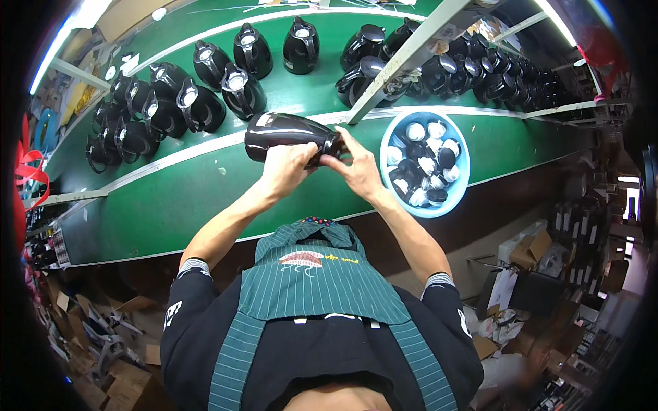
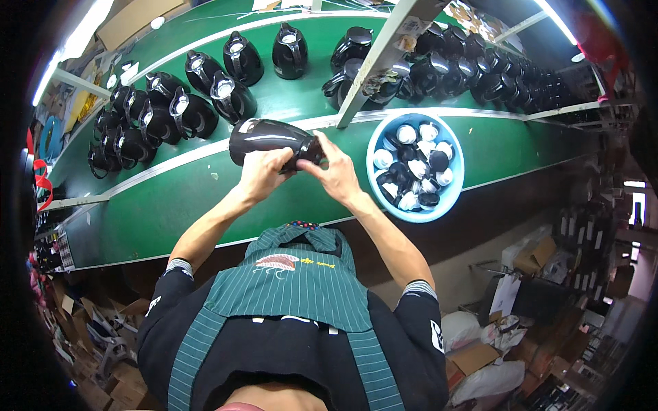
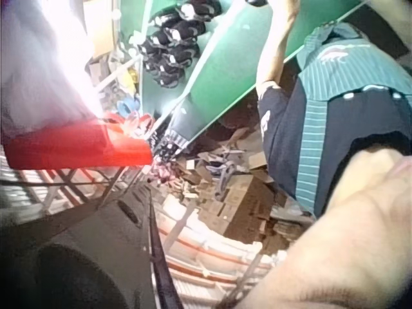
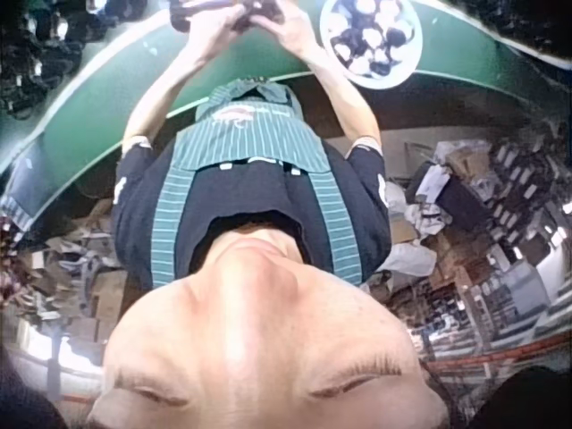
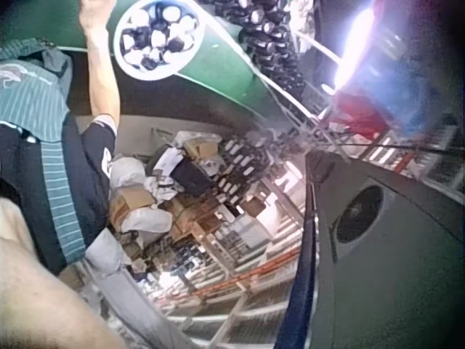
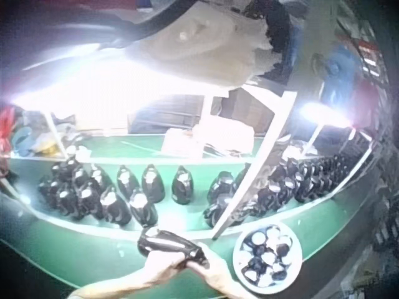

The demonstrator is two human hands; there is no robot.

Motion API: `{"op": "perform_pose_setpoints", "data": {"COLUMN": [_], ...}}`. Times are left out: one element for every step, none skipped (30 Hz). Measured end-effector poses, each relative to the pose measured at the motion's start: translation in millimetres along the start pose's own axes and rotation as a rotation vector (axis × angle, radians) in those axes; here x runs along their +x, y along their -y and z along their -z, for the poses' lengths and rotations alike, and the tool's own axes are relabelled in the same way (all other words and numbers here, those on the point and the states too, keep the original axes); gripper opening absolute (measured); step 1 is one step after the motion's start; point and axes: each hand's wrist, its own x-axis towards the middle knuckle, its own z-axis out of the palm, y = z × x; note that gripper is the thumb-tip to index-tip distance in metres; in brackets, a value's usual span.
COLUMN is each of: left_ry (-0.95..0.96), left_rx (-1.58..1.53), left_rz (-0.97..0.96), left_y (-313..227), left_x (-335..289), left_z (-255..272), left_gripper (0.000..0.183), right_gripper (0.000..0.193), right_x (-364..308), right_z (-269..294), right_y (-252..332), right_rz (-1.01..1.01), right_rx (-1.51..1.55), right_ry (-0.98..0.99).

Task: The person assembles black kettles on a green conveyor belt by picking up kettle bodies and screwing on white lids from a nearby blue basin. The person places the completed kettles on the belt and continues the process with additional units.

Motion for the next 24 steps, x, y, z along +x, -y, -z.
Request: {"op": "perform_pose_setpoints", "data": {"left_ry": [-0.019, 0.009, -0.025, -0.068, -0.112, -0.134, -0.157, -0.143, -0.186, -0.221, -0.254, -0.372, -0.486, -0.549, -0.604, -0.688, -0.730, -0.763, -0.807, -0.845, -0.841, -0.830, -0.820, -0.875], "left_rx": [0.002, 0.071, 0.160, 0.195, 0.228, 0.219, 0.211, 0.225, 0.205, 0.176, 0.147, -0.072, -0.292, -0.480, -0.664, -0.682, -0.633, -0.631, -0.622, -0.647, -0.527, -0.492, -0.460, -0.293], "left_rz": [-0.010, -0.018, -0.113, -0.184, -0.257, -0.261, -0.269, -0.265, -0.238, -0.181, -0.125, 0.000, 0.130, 0.299, 0.476, 0.485, 0.552, 0.572, 0.594, 0.630, 0.618, 0.618, 0.624, 0.658], "left_y": [-3, -4, 0, 2, 4, 13, 25, 37, 45, 54, 63, 76, 87, 97, 105, 115, 144, 148, 152, 167, 164, 167, 171, 170], "left_x": [-1, -1, -1, 1, 4, 3, 5, 6, 11, 19, 29, 41, 55, 67, 78, 90, 94, 103, 113, 111, 114, 113, 109, 106], "left_z": [-12, -24, -37, -39, -41, -50, -57, -65, -70, -71, -71, -76, -78, -80, -79, -82, -94, -97, -99, -108, -109, -112, -118, -122], "left_gripper": [0.032, 0.024, 0.020, 0.019, 0.018, 0.019, 0.019, 0.012, 0.017, 0.021, 0.026, 0.029, 0.032, 0.032, 0.032, 0.034, 0.033, 0.034, 0.036, 0.035, 0.038, 0.041, 0.044, 0.048], "right_gripper": [0.065, 0.062, 0.061, 0.065, 0.067, 0.068, 0.070, 0.077, 0.077, 0.078, 0.078, 0.075, 0.066, 0.053, 0.042, 0.032, 0.031, 0.040, 0.043, 0.047, 0.043, 0.039, 0.036, 0.037], "right_x": [0, 1, -1, -2, -1, 2, 7, 12, 15, 16, 16, 14, 10, 4, -5, -14, -16, -24, -24, -21, -21, -18, -15, -14], "right_z": [-1, -7, -15, -19, -22, -24, -23, -23, -16, -5, 6, 18, 26, 45, 61, 68, 78, 81, 78, 74, 71, 63, 56, 54], "right_y": [4, -10, -30, -38, -47, -51, -58, -66, -72, -77, -81, -86, -98, -111, -138, -166, -177, -209, -218, -225, -231, -248, -265, -258], "right_rz": [-0.329, -0.473, -0.620, -0.812, -0.855, -0.901, -0.943, -0.938, -0.921, -0.902, -0.884, -0.767, -0.634, -0.541, -0.496, -0.499, -0.557, -0.489, -0.479, -0.438, -0.390, -0.423, -0.454, -0.428], "right_rx": [0.100, 0.303, 0.513, 0.740, 0.801, 0.861, 0.922, 0.909, 0.921, 0.931, 0.941, 0.793, 0.538, 0.269, -0.040, -0.317, -0.325, -0.549, -0.637, -0.717, -0.778, -0.846, -0.919, -1.017], "right_ry": [0.044, 0.008, -0.039, -0.063, -0.087, -0.107, -0.130, -0.090, -0.062, -0.039, -0.018, -0.114, -0.264, -0.366, -0.488, -0.622, -0.524, -0.394, -0.251, -0.099, -0.014, 0.034, 0.086, 0.161]}}
